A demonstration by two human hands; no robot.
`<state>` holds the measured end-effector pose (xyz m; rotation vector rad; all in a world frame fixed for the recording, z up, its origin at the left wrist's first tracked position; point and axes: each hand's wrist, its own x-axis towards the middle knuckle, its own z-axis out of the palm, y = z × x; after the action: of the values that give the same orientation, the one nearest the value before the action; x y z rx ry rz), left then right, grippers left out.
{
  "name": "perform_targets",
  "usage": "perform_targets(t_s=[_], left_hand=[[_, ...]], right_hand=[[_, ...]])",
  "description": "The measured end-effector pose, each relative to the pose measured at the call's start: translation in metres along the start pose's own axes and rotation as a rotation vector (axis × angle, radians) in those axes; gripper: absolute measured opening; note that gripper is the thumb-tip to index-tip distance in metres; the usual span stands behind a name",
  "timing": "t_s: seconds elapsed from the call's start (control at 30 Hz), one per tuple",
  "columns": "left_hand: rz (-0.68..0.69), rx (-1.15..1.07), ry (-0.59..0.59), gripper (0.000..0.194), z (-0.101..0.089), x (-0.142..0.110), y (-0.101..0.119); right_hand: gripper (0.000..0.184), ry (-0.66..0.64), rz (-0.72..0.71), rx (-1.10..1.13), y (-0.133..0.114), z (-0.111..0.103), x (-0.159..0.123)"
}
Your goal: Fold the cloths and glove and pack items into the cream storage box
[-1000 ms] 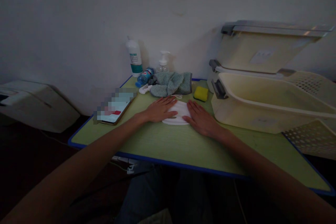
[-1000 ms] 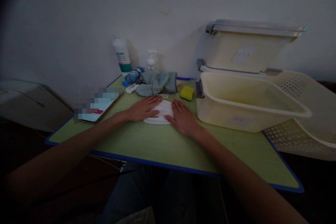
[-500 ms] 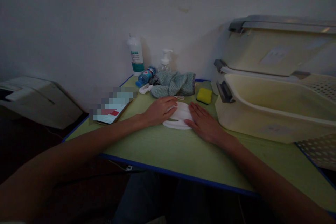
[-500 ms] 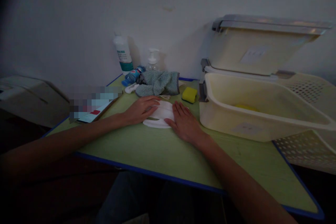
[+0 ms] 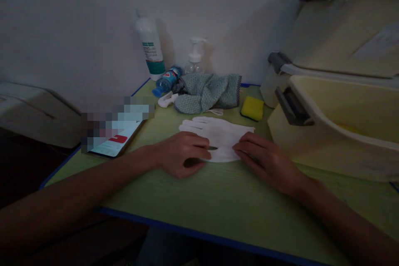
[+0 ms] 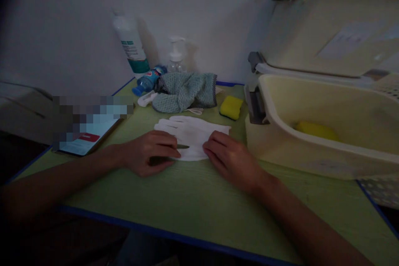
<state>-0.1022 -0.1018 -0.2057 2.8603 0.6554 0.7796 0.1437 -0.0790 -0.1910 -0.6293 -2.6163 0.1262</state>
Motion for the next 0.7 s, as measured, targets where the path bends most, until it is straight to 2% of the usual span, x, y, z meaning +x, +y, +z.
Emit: perform_targets(t_s=[0.13, 0.27, 0.4, 0.47, 0.53, 0.63, 0.7], left_hand=[[-0.089, -0.002, -0.122, 0.017, -0.001, 0.000, 0.003], [-0.091, -0.004, -0.146, 0.014, -0.002, 0.001, 0.009], [-0.024, 0.001, -0.130, 0.010, -0.001, 0.002, 0.016], [0.001, -0.001, -0.042, 0.009, -0.001, 0.003, 0.018], [-0.039, -0.030, 0.139, 0.012, -0.001, 0.004, 0.018], [-0.233, -0.071, 0.465, 0.017, -0.005, 0.007, 0.012], [-0.417, -0.111, 0.614, 0.020, -0.008, 0.009, 0.007]], right_hand=[[0.022, -0.151, 0.046, 0.037, 0.001, 0.001, 0.000], [0.015, -0.176, 0.044, 0.049, 0.002, 0.001, -0.002], [0.020, -0.141, -0.049, 0.014, -0.002, 0.002, -0.003], [0.023, -0.084, -0.109, -0.003, -0.005, 0.004, -0.003], [0.024, -0.036, -0.151, -0.022, -0.007, 0.005, -0.002], [0.023, -0.019, -0.176, -0.033, -0.010, 0.007, -0.001], [0.025, -0.021, -0.180, -0.038, -0.010, 0.006, -0.001]])
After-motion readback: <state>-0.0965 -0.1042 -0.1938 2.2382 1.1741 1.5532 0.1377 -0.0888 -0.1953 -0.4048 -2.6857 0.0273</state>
